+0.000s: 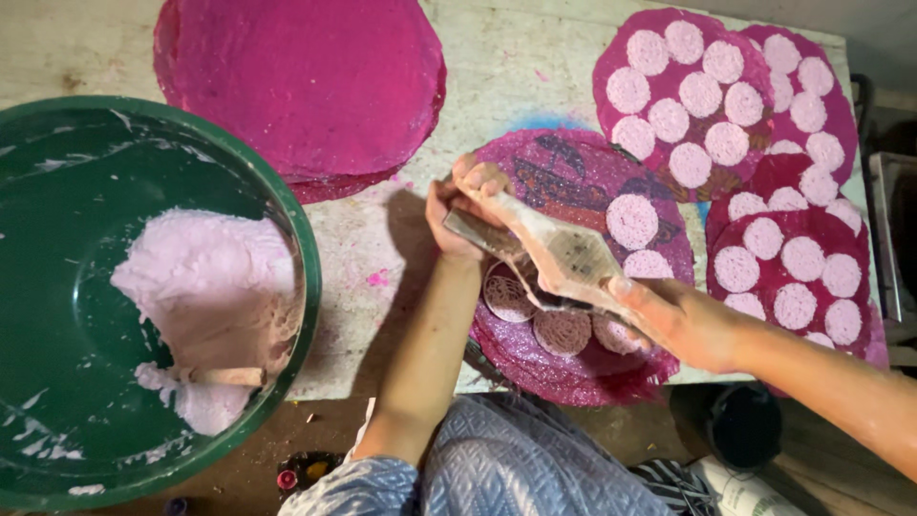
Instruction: The person scoops pink dough from a green bowl and places it into a handheld press. They press the dough onto a purple mat to form small circular pieces. The person repeats this process, filling the mat with the formed pieces.
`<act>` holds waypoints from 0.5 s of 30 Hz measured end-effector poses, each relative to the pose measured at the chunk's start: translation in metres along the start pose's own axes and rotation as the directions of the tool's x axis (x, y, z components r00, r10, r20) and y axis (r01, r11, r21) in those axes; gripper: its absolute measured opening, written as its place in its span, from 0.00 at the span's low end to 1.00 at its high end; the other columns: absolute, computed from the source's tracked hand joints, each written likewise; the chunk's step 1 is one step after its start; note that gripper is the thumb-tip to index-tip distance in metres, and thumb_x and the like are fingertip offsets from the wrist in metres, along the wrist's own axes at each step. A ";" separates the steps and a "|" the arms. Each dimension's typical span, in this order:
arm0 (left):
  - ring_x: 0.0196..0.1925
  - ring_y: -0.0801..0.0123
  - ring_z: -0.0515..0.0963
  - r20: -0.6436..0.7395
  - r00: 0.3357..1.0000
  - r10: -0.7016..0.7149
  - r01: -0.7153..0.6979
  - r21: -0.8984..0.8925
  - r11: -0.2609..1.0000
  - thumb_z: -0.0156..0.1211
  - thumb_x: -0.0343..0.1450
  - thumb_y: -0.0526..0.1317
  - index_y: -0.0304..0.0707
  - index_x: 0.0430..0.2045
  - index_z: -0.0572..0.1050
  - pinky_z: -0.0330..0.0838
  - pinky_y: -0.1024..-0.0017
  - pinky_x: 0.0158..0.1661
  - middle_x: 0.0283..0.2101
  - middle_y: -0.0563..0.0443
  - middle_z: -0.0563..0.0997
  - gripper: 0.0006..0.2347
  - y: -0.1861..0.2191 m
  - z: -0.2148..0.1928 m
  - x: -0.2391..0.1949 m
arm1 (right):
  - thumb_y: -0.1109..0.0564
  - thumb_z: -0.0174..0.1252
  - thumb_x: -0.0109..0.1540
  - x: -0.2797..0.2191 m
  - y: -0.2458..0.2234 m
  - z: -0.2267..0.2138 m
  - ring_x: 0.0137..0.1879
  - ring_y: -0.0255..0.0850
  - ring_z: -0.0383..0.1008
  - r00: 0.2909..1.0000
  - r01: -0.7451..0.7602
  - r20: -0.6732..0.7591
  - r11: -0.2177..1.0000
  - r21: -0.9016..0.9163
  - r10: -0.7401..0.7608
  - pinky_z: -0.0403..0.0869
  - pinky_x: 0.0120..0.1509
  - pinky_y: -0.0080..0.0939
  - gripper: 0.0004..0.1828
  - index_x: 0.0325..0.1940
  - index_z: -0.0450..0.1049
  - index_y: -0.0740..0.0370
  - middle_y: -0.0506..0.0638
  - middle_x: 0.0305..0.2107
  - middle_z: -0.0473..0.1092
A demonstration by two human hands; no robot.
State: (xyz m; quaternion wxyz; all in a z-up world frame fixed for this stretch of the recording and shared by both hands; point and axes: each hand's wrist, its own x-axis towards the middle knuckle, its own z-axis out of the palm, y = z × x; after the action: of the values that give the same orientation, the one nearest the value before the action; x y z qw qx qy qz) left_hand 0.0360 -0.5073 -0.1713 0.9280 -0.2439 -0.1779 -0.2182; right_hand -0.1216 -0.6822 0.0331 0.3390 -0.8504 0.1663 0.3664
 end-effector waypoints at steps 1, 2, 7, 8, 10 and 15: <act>0.50 0.64 0.74 0.025 0.999 -0.023 0.022 0.023 0.999 0.53 0.77 0.51 0.44 0.43 0.67 0.71 0.61 0.59 0.42 0.52 0.73 0.12 0.002 -0.001 0.007 | 0.29 0.36 0.63 0.001 -0.001 0.000 0.34 0.35 0.71 0.997 0.046 -0.067 0.998 -0.034 -0.048 0.71 0.42 0.38 0.33 0.44 0.74 0.55 0.44 0.26 0.74; 0.50 0.63 0.75 0.050 0.998 -0.046 0.044 0.047 0.998 0.52 0.78 0.51 0.44 0.41 0.67 0.72 0.59 0.60 0.41 0.53 0.73 0.12 0.005 -0.001 0.014 | 0.29 0.37 0.64 0.003 -0.002 0.001 0.33 0.35 0.70 0.997 0.021 -0.079 1.000 -0.013 -0.022 0.70 0.41 0.39 0.32 0.41 0.74 0.56 0.45 0.25 0.72; 0.47 0.63 0.77 0.109 0.987 -0.119 0.107 0.105 0.989 0.50 0.78 0.51 0.43 0.39 0.68 0.76 0.60 0.55 0.39 0.52 0.74 0.12 0.026 0.014 0.035 | 0.31 0.38 0.65 0.017 -0.001 0.018 0.28 0.39 0.65 0.998 0.010 -0.060 0.995 0.104 -0.004 0.67 0.33 0.44 0.34 0.31 0.72 0.63 0.49 0.20 0.66; 0.47 0.64 0.76 0.119 0.986 -0.121 0.105 0.130 0.986 0.49 0.78 0.51 0.43 0.39 0.68 0.77 0.61 0.53 0.39 0.51 0.74 0.12 0.032 0.020 0.034 | 0.31 0.39 0.65 0.020 -0.001 0.023 0.27 0.39 0.65 0.999 0.013 -0.035 0.987 0.163 -0.007 0.67 0.32 0.44 0.34 0.32 0.71 0.64 0.49 0.20 0.66; 0.47 0.64 0.76 0.101 0.988 -0.116 0.098 0.175 0.980 0.50 0.78 0.51 0.43 0.40 0.67 0.77 0.62 0.52 0.40 0.52 0.73 0.12 0.040 0.030 0.029 | 0.31 0.40 0.66 0.024 -0.002 0.032 0.26 0.39 0.65 1.000 0.012 0.013 0.960 0.279 -0.016 0.66 0.31 0.44 0.34 0.33 0.70 0.65 0.48 0.20 0.66; 0.45 0.65 0.74 -0.028 0.997 -0.076 0.079 0.134 0.988 0.51 0.77 0.53 0.45 0.37 0.66 0.74 0.60 0.53 0.38 0.53 0.72 0.13 0.029 0.038 0.005 | 0.30 0.34 0.65 0.018 -0.002 0.032 0.25 0.37 0.69 0.998 -0.039 0.064 0.971 0.236 0.024 0.72 0.32 0.41 0.36 0.32 0.73 0.62 0.47 0.19 0.69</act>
State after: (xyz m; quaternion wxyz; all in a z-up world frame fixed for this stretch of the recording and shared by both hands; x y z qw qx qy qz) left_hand 0.0463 -0.4656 -0.1490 0.9352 -0.1709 -0.1911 -0.2444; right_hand -0.1246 -0.6588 0.0052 0.4371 -0.7897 0.2120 0.3747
